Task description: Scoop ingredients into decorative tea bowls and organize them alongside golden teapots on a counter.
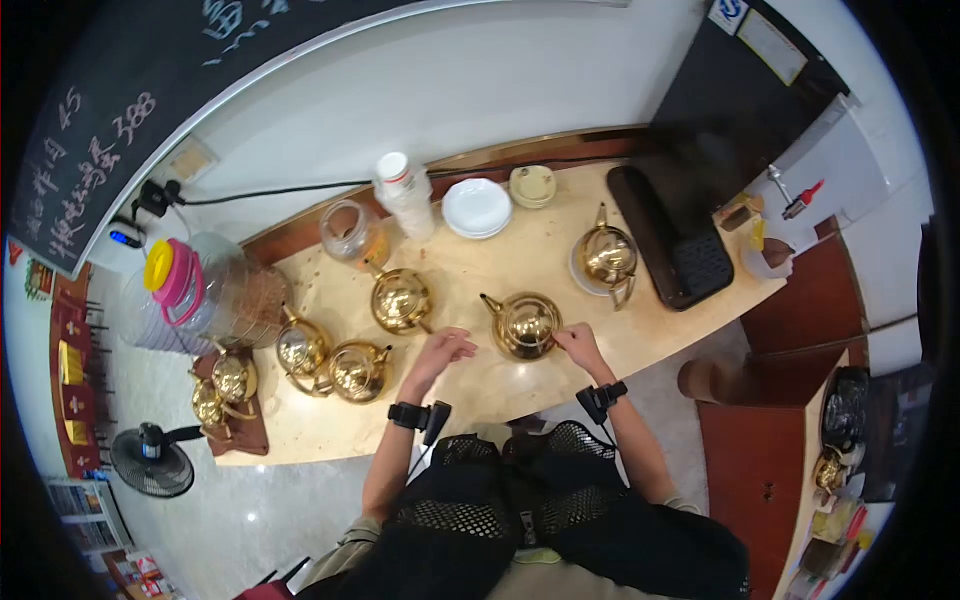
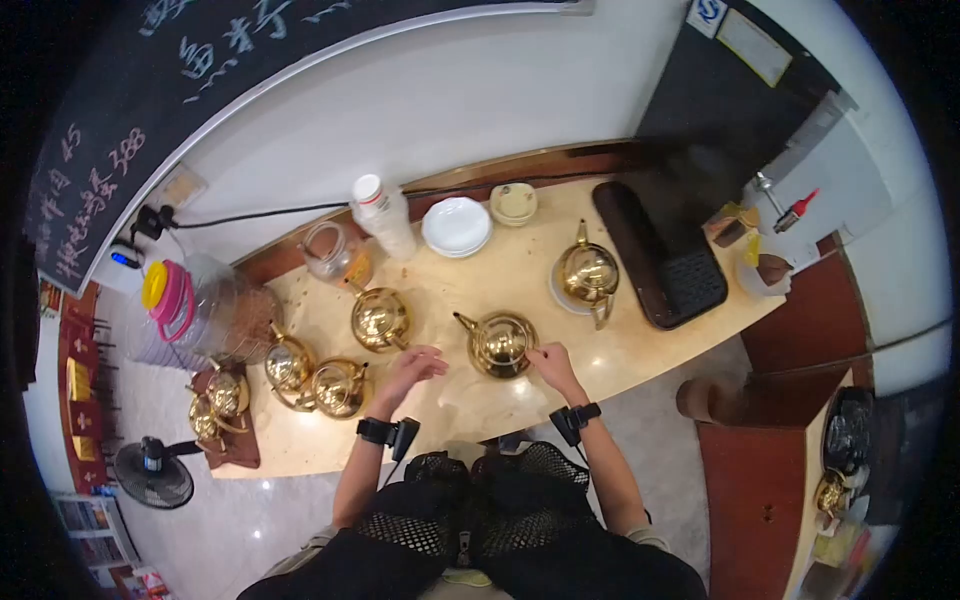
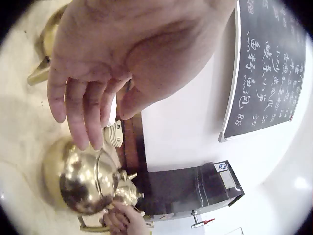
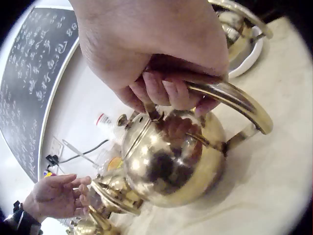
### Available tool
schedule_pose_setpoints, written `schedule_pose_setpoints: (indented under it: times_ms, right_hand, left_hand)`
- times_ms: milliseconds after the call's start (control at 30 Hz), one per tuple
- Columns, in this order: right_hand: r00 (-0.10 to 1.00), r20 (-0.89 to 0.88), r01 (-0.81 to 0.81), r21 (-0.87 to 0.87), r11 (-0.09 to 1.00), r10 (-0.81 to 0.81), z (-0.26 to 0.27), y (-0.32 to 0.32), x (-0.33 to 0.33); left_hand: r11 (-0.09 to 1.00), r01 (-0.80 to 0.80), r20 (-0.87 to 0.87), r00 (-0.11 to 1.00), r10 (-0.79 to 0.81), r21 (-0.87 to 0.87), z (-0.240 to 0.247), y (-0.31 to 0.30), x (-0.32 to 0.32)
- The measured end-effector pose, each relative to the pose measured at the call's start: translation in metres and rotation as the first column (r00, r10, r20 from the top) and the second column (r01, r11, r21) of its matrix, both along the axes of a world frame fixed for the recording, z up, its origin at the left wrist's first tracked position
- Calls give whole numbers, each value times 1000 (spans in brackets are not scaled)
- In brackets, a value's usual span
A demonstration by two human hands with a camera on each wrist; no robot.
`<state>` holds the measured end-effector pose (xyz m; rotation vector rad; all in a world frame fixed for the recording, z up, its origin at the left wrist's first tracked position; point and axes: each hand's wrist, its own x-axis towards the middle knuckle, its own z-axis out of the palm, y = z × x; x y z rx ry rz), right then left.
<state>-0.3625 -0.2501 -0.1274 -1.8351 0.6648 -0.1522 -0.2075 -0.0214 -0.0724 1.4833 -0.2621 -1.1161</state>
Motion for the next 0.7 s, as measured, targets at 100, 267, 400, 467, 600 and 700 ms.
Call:
schedule_pose_setpoints:
  times_ms: [100, 267, 400, 467, 600, 700]
  right_hand:
    - [999, 22, 43, -11, 999, -43, 9, -15, -38]
    - [982, -27, 186, 83, 979, -185, 2, -24, -84]
    - [970, -54, 243, 156, 957, -238, 2, -22, -90]
    - [971, -27, 239, 126, 963, -238, 6, -20, -88]
    - [975, -52, 221, 106, 970, -216, 0, -22, -91]
    - [977, -80, 204, 114, 972, -196, 6, -23, -89]
  left_hand:
    - [999, -51, -11, 999, 50, -18, -15, -31, 29]
    - [964, -264, -246, 934, 260, 18, -37, -97, 88]
    - [932, -301, -151, 930, 334, 203, -80, -144, 126]
    - [923, -281, -61, 950, 306, 263, -87, -155, 141]
    - [864, -353, 53, 932, 359, 360, -103, -171, 160]
    - [868, -382, 255, 916, 310, 316, -117, -175, 172]
